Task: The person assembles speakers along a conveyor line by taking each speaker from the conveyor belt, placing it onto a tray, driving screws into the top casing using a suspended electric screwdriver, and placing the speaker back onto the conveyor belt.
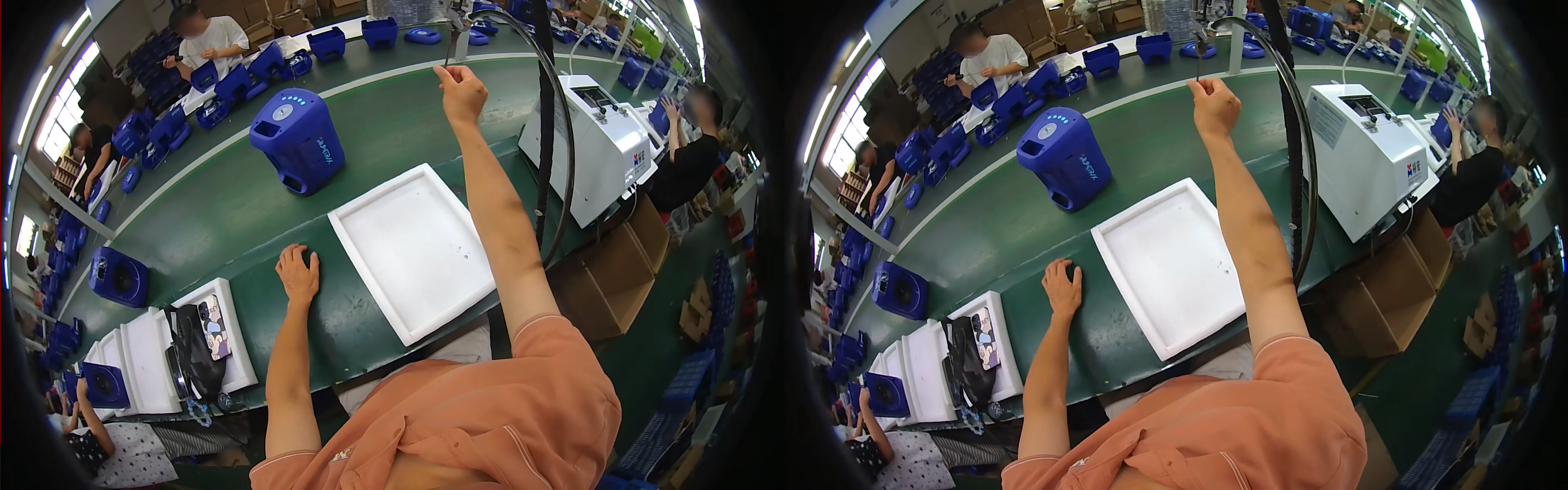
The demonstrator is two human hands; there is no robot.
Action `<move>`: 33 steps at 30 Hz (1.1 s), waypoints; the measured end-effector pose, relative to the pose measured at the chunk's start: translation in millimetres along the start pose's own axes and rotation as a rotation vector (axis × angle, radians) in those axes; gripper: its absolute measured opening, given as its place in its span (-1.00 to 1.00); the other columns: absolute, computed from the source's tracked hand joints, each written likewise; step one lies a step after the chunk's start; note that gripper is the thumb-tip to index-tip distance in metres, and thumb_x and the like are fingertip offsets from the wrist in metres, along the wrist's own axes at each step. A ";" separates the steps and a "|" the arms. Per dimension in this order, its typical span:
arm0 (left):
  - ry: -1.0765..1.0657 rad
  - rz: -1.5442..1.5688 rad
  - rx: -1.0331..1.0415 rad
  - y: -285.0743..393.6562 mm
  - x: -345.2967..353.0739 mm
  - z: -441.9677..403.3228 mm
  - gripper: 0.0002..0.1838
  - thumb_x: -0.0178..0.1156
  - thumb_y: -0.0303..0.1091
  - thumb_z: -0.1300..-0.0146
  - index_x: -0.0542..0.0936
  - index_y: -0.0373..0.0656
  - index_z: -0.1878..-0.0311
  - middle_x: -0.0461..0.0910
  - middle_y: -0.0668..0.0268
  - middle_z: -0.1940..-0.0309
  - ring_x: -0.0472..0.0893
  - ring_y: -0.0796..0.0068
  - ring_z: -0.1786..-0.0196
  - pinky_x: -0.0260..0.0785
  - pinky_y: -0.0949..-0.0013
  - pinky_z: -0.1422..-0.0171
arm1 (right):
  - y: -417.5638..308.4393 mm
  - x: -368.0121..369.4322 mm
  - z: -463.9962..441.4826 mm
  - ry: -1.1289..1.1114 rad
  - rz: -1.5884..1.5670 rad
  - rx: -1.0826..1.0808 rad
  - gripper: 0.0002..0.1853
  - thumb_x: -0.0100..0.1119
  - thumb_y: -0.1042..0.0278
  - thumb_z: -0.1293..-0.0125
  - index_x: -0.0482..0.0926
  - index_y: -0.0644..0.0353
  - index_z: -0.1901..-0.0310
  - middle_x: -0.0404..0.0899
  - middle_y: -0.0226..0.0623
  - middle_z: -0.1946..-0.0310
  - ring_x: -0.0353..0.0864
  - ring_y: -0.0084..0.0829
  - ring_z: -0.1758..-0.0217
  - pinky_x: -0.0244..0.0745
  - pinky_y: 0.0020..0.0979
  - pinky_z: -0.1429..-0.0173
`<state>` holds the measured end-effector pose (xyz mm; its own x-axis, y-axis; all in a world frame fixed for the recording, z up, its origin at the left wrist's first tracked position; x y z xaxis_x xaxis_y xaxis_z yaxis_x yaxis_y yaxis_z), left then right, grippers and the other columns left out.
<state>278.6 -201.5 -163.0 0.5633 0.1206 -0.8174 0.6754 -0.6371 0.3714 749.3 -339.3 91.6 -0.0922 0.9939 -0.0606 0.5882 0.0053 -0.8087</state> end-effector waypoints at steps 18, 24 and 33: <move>-0.016 -0.005 -0.005 0.3 -2.3 2.3 -0.64 0.29 -0.17 -0.32 0.59 -0.09 -0.11 0.52 0.21 -0.23 0.42 0.16 -0.40 0.17 0.03 -0.49 | -11.2 -0.3 -5.2 -0.008 -0.046 -0.104 -0.69 0.51 0.11 -0.23 0.75 0.21 0.22 0.76 -0.31 0.44 0.76 -0.39 0.38 0.60 -0.35 0.19; -0.020 -0.005 -0.013 0.8 -2.7 2.4 -0.64 0.30 -0.18 -0.31 0.60 -0.10 -0.12 0.52 0.21 -0.22 0.42 0.17 -0.39 0.17 0.03 -0.49 | 26.3 -4.2 58.3 -0.002 -0.023 0.076 -0.59 0.55 0.06 -0.15 0.69 0.21 0.14 0.74 -0.27 0.40 0.75 -0.22 0.28 0.61 -0.20 0.07; 0.071 0.026 0.106 9.0 -5.8 -2.1 -0.69 0.35 -0.29 -0.25 0.67 -0.25 0.01 0.67 0.02 -0.08 0.60 -0.05 -0.21 0.41 -0.02 -0.34 | 112.6 89.9 293.1 -0.630 0.258 -0.373 -0.77 0.25 0.15 -0.28 0.71 0.08 0.17 0.72 -0.17 0.10 0.69 -0.13 -0.05 0.54 0.00 -0.15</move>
<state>282.4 -206.3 -154.0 0.6148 0.1548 -0.7733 0.6086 -0.7168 0.3403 571.7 -281.6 -176.4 -0.2897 0.7189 -0.6319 0.8742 -0.0700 -0.4804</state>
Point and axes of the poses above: each hand's wrist, its own z-axis away from the middle knuckle, its own x-axis out of the palm, y = z × x, the point moved 9 cm from there along -z, towards the middle knuckle
